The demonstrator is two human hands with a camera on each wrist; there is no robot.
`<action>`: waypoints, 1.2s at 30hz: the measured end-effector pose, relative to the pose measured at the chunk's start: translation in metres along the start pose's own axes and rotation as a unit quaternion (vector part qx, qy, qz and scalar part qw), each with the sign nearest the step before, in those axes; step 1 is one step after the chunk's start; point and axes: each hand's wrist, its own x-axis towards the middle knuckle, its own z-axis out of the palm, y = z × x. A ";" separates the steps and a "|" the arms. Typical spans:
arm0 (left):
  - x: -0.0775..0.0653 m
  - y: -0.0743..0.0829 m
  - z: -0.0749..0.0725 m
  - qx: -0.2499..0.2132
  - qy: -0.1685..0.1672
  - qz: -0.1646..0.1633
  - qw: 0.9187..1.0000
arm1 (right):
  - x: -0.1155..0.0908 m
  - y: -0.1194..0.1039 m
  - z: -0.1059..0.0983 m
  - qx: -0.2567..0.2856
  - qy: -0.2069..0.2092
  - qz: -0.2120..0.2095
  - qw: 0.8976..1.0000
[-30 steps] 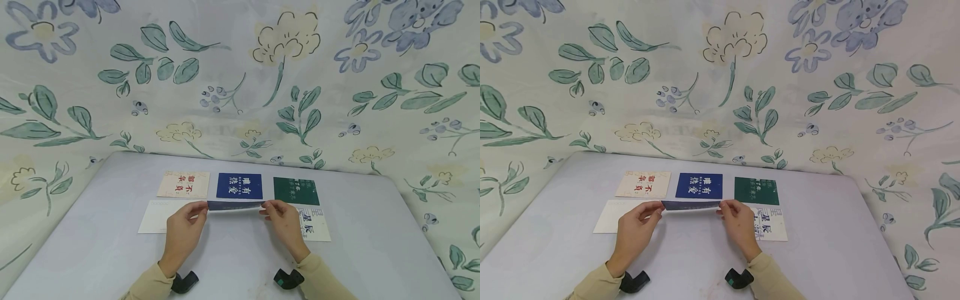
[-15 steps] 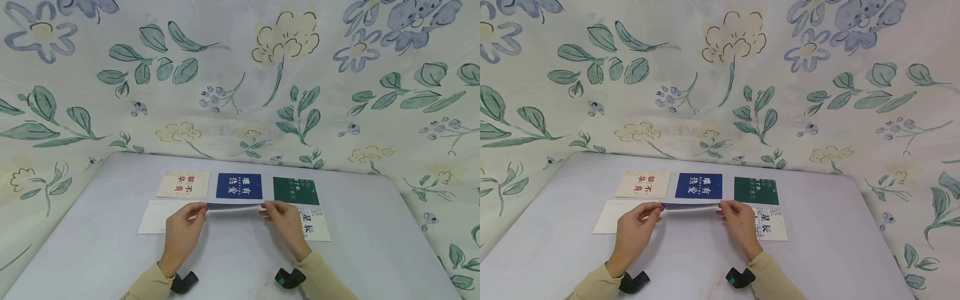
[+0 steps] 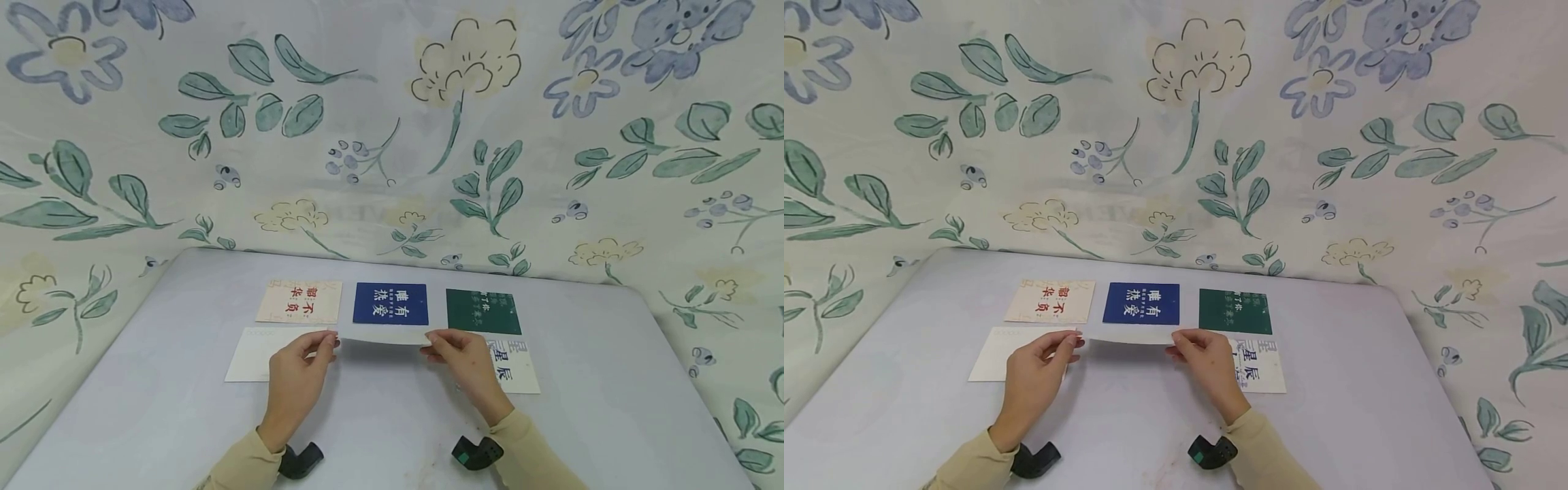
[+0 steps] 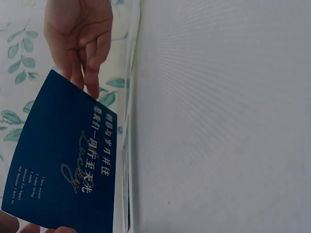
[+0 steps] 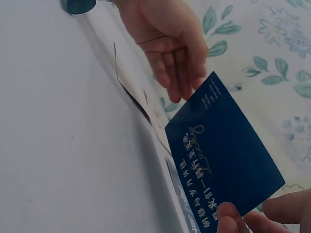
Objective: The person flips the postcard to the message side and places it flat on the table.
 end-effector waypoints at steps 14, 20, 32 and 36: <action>0.000 0.001 -0.001 0.012 -0.006 -0.015 1.000 | -0.001 -0.004 0.001 0.001 0.011 0.024 1.000; 0.001 0.000 -0.002 0.015 -0.014 -0.012 1.000 | -0.001 -0.003 0.001 -0.014 0.013 0.020 1.000; 0.002 0.003 -0.004 0.033 -0.029 -0.031 0.999 | -0.001 -0.001 0.002 -0.059 0.029 0.030 0.997; 0.001 0.005 -0.005 0.039 -0.028 -0.031 0.998 | -0.002 0.000 0.003 -0.069 0.033 0.039 0.996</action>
